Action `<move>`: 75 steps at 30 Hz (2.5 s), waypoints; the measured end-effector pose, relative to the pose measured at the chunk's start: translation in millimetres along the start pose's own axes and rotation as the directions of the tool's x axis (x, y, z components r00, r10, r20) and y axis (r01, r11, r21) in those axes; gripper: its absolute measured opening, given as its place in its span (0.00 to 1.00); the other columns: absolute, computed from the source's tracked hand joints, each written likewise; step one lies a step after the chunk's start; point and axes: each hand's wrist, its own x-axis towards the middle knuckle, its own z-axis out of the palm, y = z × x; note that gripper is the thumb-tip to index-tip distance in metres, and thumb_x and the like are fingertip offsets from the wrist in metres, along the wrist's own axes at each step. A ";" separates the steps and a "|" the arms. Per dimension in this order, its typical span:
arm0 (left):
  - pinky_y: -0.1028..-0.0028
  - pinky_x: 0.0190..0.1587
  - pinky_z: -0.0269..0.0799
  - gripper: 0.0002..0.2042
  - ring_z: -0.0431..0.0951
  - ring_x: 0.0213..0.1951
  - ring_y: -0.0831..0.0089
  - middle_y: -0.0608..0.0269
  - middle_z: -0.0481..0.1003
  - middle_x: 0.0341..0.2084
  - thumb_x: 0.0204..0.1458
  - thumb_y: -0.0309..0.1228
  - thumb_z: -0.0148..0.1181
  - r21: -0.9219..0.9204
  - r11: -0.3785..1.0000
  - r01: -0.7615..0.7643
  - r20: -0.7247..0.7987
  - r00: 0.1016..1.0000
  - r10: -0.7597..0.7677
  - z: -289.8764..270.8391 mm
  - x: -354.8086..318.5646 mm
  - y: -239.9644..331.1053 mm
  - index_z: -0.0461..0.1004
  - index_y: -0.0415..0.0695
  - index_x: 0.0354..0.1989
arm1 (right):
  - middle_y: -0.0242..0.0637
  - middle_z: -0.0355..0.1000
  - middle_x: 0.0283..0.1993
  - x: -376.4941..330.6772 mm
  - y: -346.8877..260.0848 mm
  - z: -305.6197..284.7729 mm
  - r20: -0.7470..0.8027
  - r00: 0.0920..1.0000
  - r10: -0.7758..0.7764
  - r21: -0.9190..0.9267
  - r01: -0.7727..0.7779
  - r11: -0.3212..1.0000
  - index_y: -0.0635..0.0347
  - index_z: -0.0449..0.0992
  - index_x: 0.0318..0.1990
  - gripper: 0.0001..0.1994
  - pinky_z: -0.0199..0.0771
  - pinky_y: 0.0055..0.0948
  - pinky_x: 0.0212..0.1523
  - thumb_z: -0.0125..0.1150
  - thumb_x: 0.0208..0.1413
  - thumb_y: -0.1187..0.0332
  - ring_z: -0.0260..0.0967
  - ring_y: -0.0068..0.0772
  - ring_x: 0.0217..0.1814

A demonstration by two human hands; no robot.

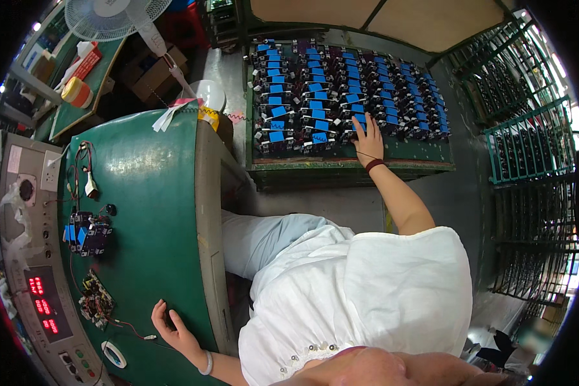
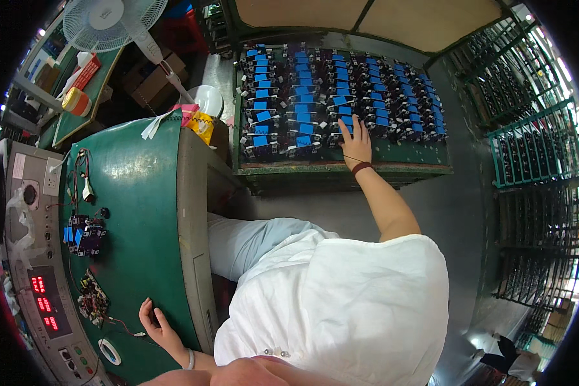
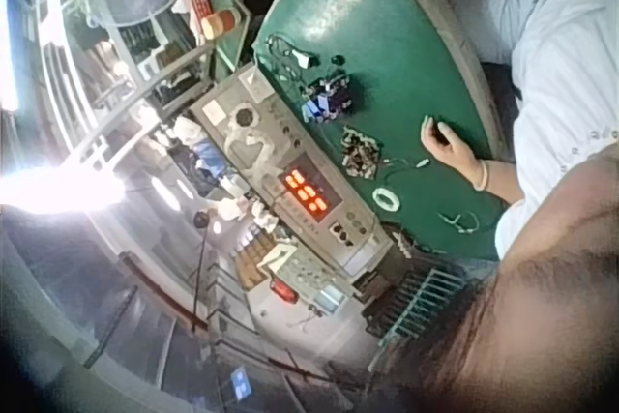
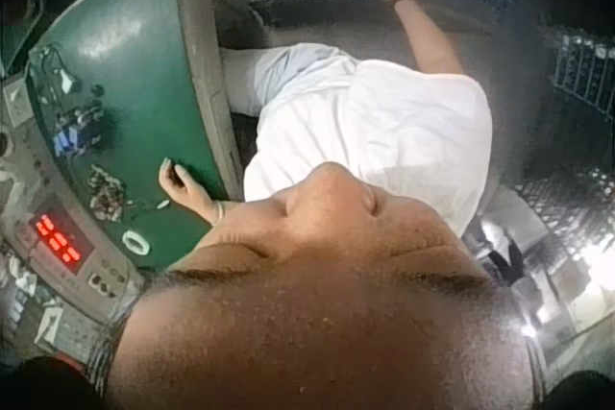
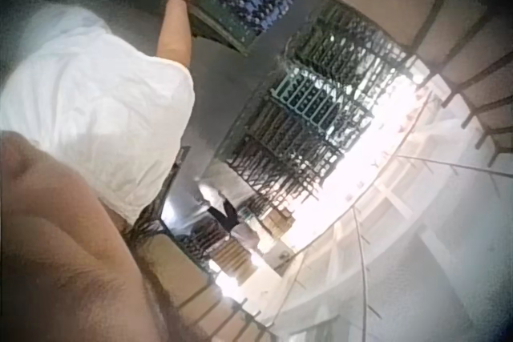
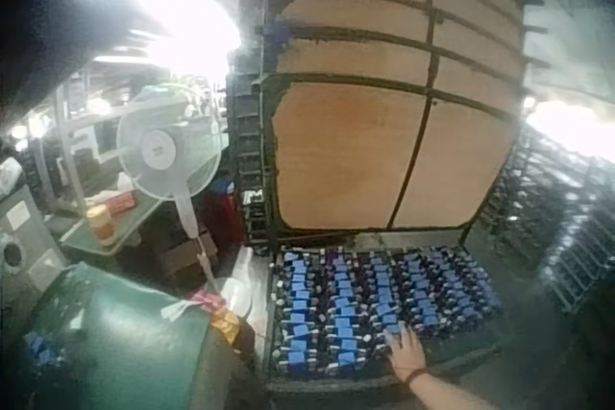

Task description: Testing and assembling electronic PCB components with a multimeter probe.

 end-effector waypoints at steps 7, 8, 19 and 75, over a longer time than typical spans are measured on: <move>0.69 0.60 0.64 0.11 0.70 0.56 0.65 0.54 0.71 0.55 0.63 0.24 0.51 -0.037 0.999 0.022 -0.019 1.000 -0.023 1.8 0.1 3.3 0.71 0.36 0.52 | 0.42 0.47 0.76 -5.0 -6.1 -8.9 -0.089 0.996 0.015 -0.003 -0.015 1.000 0.29 0.50 0.74 0.45 0.57 0.54 0.70 0.71 0.52 0.64 0.47 0.59 0.75; 0.69 0.60 0.64 0.11 0.70 0.56 0.65 0.54 0.71 0.55 0.63 0.24 0.51 -0.039 0.999 0.024 -0.021 0.999 -0.024 2.9 1.1 2.2 0.71 0.36 0.52 | 0.42 0.48 0.75 -5.3 -5.7 -11.6 -0.096 0.995 0.027 0.017 -0.026 1.000 0.30 0.52 0.74 0.44 0.57 0.54 0.70 0.71 0.51 0.63 0.47 0.58 0.75; 0.67 0.60 0.64 0.10 0.71 0.55 0.62 0.54 0.72 0.53 0.59 0.23 0.55 -0.006 1.000 0.000 -0.043 0.999 -0.001 -3.1 -1.0 8.8 0.73 0.36 0.48 | 0.47 0.61 0.55 -28.3 -82.3 -66.8 -0.259 0.935 -0.241 0.281 0.312 0.908 0.56 0.69 0.55 0.26 0.59 0.52 0.61 0.59 0.42 0.75 0.57 0.55 0.59; 0.70 0.60 0.65 0.09 0.72 0.52 0.68 0.57 0.73 0.50 0.63 0.23 0.51 -0.109 0.994 0.025 -0.004 1.000 -0.026 -6.7 5.0 0.9 0.72 0.35 0.49 | 0.47 0.63 0.60 62.4 -629.3 -232.9 -0.333 0.305 -0.892 0.692 0.722 -0.011 0.21 0.60 0.68 0.50 0.74 0.48 0.51 0.81 0.31 0.54 0.67 0.61 0.58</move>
